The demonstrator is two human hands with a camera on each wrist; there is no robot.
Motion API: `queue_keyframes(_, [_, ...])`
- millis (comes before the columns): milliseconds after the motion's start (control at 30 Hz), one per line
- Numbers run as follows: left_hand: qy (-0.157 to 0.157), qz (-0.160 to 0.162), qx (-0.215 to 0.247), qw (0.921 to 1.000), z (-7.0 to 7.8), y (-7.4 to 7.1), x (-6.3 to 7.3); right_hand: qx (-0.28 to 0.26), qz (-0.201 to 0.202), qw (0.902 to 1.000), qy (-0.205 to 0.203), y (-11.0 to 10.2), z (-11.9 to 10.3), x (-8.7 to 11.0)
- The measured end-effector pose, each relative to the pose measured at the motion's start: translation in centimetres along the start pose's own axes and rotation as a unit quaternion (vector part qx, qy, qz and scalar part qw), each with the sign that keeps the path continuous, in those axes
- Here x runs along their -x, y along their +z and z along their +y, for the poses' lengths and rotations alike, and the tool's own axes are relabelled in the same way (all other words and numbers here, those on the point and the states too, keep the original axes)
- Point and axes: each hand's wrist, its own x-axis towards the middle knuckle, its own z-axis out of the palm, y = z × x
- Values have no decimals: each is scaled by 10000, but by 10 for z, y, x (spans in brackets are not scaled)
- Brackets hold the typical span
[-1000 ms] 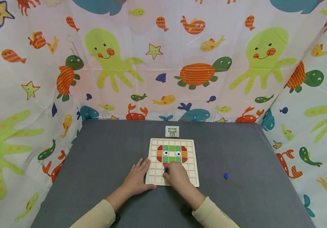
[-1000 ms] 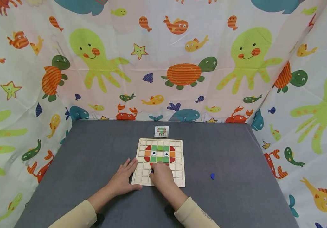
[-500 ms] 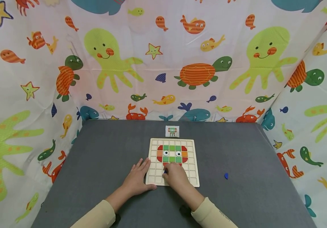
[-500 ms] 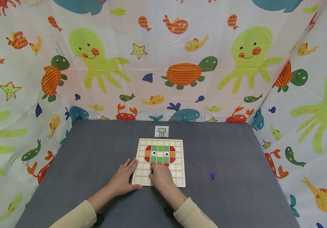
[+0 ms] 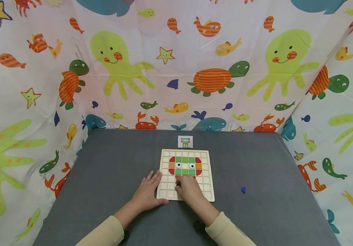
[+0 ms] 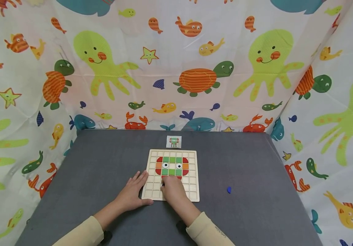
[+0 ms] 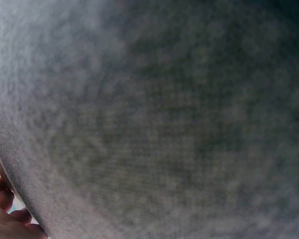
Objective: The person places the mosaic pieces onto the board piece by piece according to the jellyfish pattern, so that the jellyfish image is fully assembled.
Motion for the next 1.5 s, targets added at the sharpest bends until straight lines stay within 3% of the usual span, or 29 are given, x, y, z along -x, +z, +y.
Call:
queue_keyframes(533, [19,47,-49,10000,-1,1,0,-150,-57,9996,224,-1,-3,-1])
queue_keyframes(833, [-20,-25,-2,10000,-1,1,-1,-407,249,9978,463,-32,1,13])
queue_keyframes(1067, [-16,-21,31,10000,-2,1,-2,-254,536,9910,1199,-67,30,34])
queue_keyframes(1300, [8,-49,60,10000,-1,0,-2,78,923,9814,1679,-100,79,63])
queue_keyframes(1500, [-1,-57,67,10000,2,0,0,207,659,9807,1827,-118,127,89])
